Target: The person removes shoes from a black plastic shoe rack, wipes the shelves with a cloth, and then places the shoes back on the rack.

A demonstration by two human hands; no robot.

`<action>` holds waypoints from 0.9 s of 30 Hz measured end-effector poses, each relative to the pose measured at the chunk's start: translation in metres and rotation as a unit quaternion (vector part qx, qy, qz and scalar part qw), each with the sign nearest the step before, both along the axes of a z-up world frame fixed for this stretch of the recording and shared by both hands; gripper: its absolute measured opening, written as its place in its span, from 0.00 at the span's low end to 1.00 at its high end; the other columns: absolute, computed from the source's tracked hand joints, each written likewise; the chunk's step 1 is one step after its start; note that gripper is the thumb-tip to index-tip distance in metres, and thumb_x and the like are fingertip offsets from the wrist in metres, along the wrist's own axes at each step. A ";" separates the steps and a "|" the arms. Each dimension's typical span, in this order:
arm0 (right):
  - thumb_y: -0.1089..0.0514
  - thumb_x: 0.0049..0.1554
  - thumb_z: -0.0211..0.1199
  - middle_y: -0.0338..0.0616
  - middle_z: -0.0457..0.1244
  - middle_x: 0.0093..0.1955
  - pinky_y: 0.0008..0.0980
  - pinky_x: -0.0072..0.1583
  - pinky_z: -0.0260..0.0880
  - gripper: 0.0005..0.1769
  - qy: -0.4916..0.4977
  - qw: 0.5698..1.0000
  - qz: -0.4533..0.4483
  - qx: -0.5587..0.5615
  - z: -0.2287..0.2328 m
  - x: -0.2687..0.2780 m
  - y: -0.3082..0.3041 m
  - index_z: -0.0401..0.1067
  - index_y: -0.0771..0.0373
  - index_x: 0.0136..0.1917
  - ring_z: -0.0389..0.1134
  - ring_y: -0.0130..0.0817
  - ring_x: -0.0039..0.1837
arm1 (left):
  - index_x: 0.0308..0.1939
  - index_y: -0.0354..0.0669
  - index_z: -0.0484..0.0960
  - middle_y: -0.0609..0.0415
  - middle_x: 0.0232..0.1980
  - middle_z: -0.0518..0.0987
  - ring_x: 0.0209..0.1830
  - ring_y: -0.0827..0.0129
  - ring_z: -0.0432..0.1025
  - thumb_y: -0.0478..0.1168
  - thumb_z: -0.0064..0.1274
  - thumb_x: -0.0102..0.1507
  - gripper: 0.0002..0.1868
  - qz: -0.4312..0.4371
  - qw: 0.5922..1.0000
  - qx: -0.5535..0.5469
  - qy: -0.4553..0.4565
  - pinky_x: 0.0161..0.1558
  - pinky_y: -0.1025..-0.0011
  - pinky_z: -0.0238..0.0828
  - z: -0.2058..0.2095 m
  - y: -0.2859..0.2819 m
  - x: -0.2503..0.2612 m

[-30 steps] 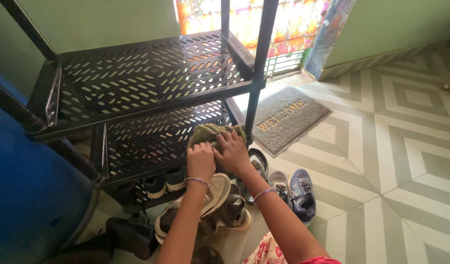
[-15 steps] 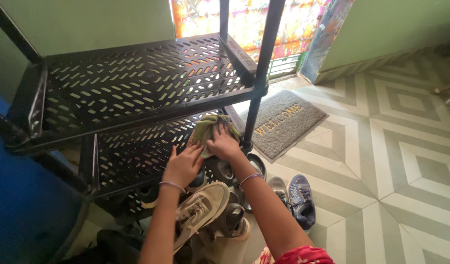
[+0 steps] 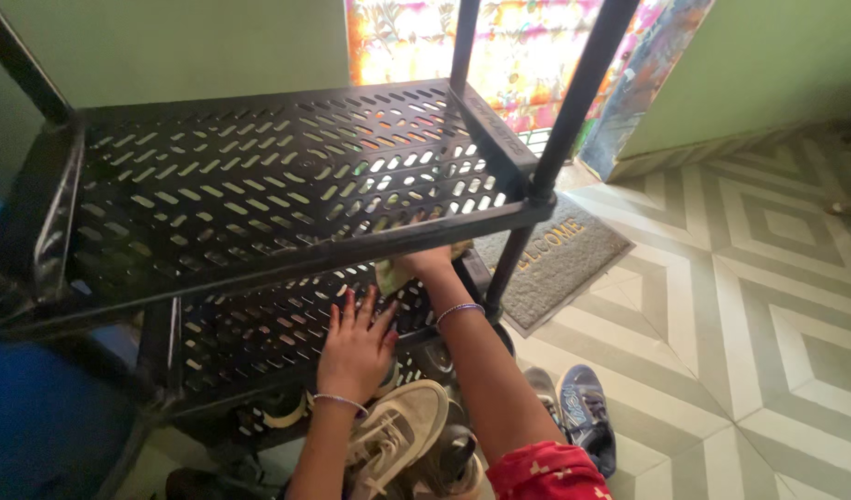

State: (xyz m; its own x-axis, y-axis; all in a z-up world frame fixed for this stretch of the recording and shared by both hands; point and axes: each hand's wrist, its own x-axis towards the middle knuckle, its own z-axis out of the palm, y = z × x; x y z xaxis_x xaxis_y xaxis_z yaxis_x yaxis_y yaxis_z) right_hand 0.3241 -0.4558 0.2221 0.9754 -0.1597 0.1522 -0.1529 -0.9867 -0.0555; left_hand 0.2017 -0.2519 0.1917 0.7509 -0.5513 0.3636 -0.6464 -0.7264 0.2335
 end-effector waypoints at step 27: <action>0.40 0.56 0.46 0.50 0.54 0.78 0.57 0.75 0.40 0.38 -0.084 0.992 -0.075 0.056 0.005 -0.044 0.016 0.61 0.57 0.75 0.48 0.50 0.81 | 0.76 0.62 0.63 0.55 0.83 0.50 0.83 0.50 0.42 0.57 0.38 0.70 0.29 0.037 0.998 0.040 0.026 0.78 0.46 0.37 -0.007 -0.003 0.002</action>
